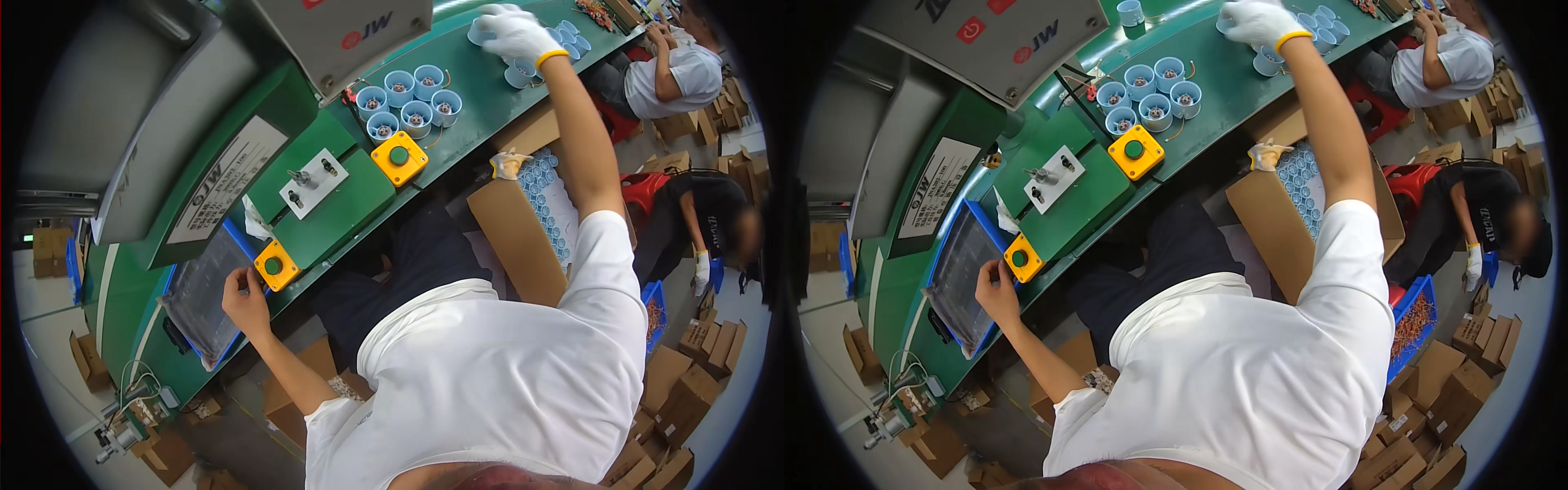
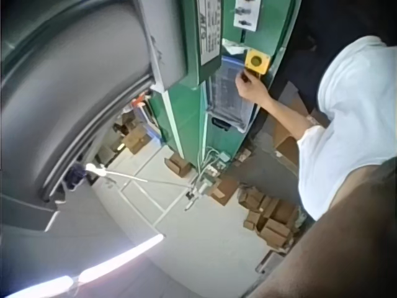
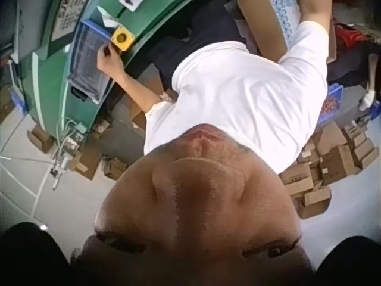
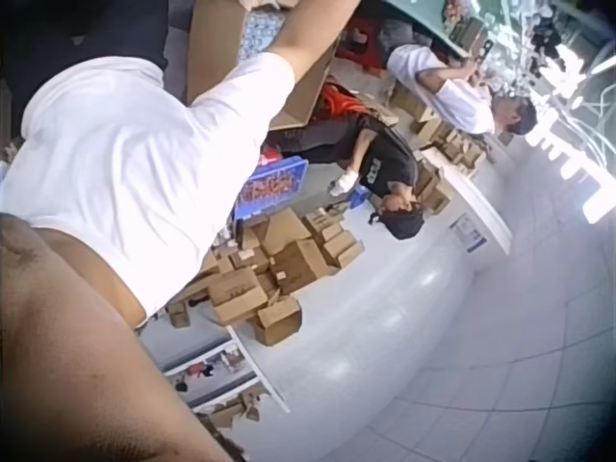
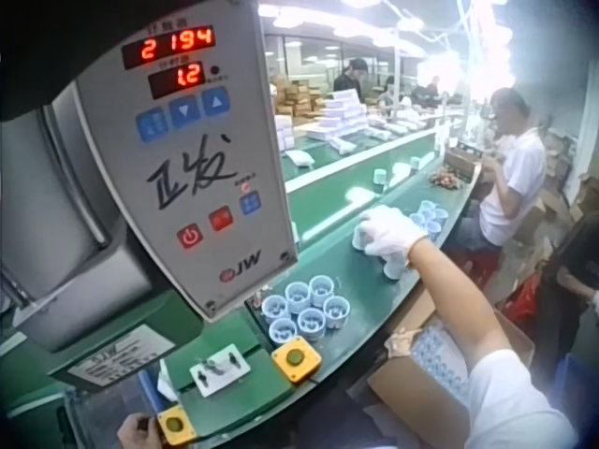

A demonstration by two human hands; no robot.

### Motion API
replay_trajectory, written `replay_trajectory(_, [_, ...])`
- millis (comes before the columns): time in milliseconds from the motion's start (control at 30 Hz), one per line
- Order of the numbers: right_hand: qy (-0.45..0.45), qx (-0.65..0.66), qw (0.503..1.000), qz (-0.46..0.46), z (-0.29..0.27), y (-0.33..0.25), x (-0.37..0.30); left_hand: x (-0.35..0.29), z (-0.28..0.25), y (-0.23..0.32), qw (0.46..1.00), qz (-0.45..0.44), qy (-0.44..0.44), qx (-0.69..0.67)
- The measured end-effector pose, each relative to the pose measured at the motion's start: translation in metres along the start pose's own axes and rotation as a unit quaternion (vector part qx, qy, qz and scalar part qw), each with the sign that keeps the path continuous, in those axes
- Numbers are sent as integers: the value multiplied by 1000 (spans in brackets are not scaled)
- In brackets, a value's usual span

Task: Assembling small electronic components using a press machine and organizing them into containers on a production line.

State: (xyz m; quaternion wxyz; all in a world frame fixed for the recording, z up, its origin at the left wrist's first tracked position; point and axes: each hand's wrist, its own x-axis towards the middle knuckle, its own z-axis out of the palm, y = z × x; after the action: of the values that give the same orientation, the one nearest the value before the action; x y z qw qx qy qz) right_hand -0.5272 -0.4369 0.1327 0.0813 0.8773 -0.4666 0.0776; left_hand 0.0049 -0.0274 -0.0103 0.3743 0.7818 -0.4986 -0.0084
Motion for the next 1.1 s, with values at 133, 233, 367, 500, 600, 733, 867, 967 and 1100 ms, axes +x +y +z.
replay_trajectory(133, [-146, -67, 979, 126, 18, 64, -4, 0, 1, 0, 1000, -14, 1, 2])
replay_trajectory(233, [-204, -82, 967, 133, 24, 67, -13, -1, 0, -1, 1000, -21, 6, 9])
replay_trajectory(367, [-195, -97, 971, 103, 32, 57, -30, 1, 0, -2, 1000, -5, 10, 7])
replay_trajectory(500, [-128, -62, 989, 26, 8, 20, -30, 1, 1, -2, 1000, -2, 7, 9])
replay_trajectory(600, [-116, -40, 992, -41, 26, 9, -27, 0, -1, 0, 1000, -4, 11, 12])
replay_trajectory(733, [-126, -21, 992, -14, 46, -4, -28, -2, -1, -4, 1000, -3, 13, 16])
replay_trajectory(867, [-110, -30, 991, -76, 40, -7, -41, 0, 1, -3, 1000, 4, 13, 9])
replay_trajectory(967, [41, 59, 982, -175, 45, -26, -34, 4, 4, -1, 1000, 6, 10, 6])
replay_trajectory(1100, [-8, 71, 983, -169, 48, -48, -20, -4, -1, 0, 1000, 1, 17, 12])
